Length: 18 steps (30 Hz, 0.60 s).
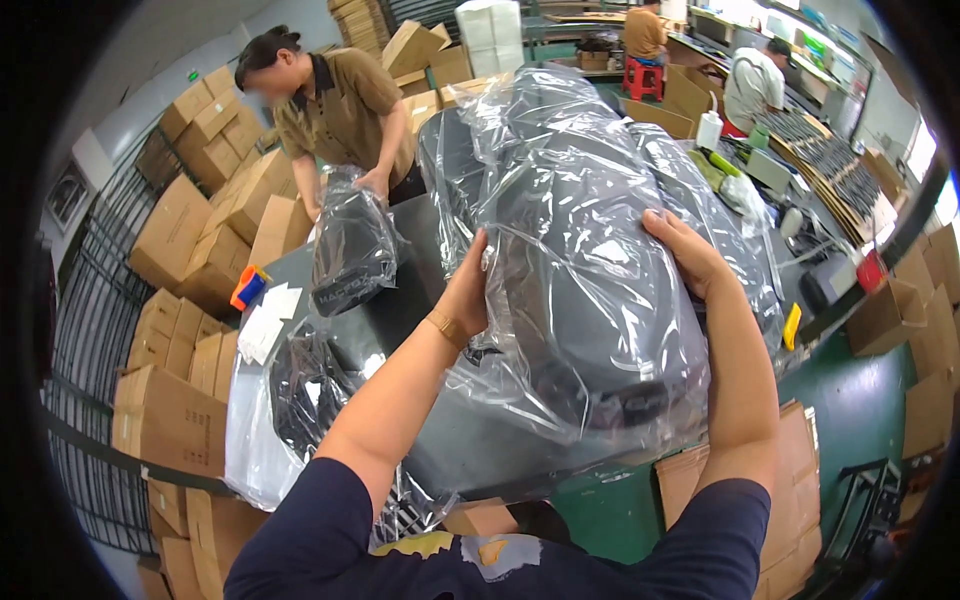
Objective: Packing black cushioned vehicle seats into protective plastic bags and placing them into cardboard boxes for shipping.
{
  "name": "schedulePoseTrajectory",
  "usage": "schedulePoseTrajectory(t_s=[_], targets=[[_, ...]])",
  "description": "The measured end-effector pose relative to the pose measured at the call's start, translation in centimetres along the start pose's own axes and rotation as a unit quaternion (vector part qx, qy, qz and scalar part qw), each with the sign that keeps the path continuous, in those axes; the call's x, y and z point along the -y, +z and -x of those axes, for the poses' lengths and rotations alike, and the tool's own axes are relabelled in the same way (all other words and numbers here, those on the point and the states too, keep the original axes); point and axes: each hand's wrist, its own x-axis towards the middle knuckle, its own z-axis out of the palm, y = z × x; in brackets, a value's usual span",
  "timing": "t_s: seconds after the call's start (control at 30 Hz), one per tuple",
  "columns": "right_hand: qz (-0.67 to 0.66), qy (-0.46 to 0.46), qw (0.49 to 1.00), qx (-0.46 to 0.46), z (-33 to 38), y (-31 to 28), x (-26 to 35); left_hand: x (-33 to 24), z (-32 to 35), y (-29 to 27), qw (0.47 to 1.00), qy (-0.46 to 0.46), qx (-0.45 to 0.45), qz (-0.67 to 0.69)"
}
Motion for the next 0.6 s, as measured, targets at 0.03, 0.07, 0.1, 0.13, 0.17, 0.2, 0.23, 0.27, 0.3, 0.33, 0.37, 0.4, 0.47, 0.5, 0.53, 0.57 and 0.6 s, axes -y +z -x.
schedulePoseTrajectory(t_s=[0.03, 0.07, 0.1, 0.13, 0.17, 0.2, 0.23, 0.27, 0.3, 0.33, 0.37, 0.4, 0.47, 0.5, 0.53, 0.57, 0.6], targets=[[0.007, 0.031, 0.999, 0.026, -0.4, -0.2, 0.5, -0.4, -0.3, 1.2, 1.000, 0.004, -0.005, 0.010], [0.013, 0.035, 0.998, 0.040, -1.3, -0.3, 0.5, -0.8, -0.4, 1.7, 1.000, 0.000, 0.022, 0.007], [0.010, 0.051, 0.997, 0.049, -2.1, -0.7, 0.4, -1.1, -0.4, 1.9, 0.999, -0.004, 0.047, 0.004], [0.009, 0.066, 0.996, 0.057, -2.8, -0.9, 0.3, -1.1, -0.7, 1.8, 0.999, 0.006, 0.037, 0.013], [0.009, 0.065, 0.996, 0.059, -3.1, -0.8, 0.1, -1.0, -1.0, 1.9, 0.995, -0.004, 0.081, 0.049], [-0.013, 0.043, 0.994, 0.102, -2.5, 0.3, 0.4, -1.2, -1.1, 1.8, 0.988, -0.009, 0.126, 0.083], [-0.016, 0.032, 0.998, 0.049, -1.8, 0.7, -0.3, -0.9, -0.8, 2.5, 0.996, 0.009, 0.069, 0.057], [-0.019, 0.018, 1.000, -0.004, -1.2, 1.1, -0.9, -0.6, -0.7, 2.4, 0.996, 0.022, 0.073, 0.055], [-0.024, -0.011, 1.000, 0.017, -0.5, 1.1, -1.3, -0.2, -0.9, 1.9, 0.998, 0.035, 0.034, 0.035], [-0.031, -0.036, 0.998, 0.038, 0.1, 1.0, -2.0, 0.3, -1.0, 1.3, 0.999, 0.044, -0.008, 0.014], [-0.032, -0.055, 0.998, 0.030, 0.9, 1.3, -2.4, 0.8, -1.0, 0.7, 0.999, 0.050, -0.008, 0.018], [-0.031, -0.058, 0.998, 0.015, 2.4, 1.9, -2.1, 1.2, -0.9, 0.6, 0.996, 0.085, 0.035, 0.005], [-0.019, -0.092, 0.996, -0.002, 1.9, 3.9, -4.6, 2.1, 0.0, -2.1, 0.992, 0.116, 0.053, -0.006], [-0.022, -0.102, 0.994, -0.011, 2.6, 6.3, -3.8, 2.2, 0.6, -2.9, 0.992, 0.123, 0.037, -0.011], [-0.061, -0.121, 0.991, -0.009, 2.7, 6.5, -4.4, 2.1, 0.8, -2.8, 0.991, 0.125, 0.039, -0.020], [-0.083, -0.121, 0.989, 0.025, 3.4, 7.0, -3.9, 2.1, 1.0, -2.6, 0.991, 0.126, 0.039, -0.031], [-0.108, -0.120, 0.985, 0.064, 3.6, 8.8, -2.7, 2.0, 1.4, -3.0, 0.990, 0.128, 0.034, -0.043]])
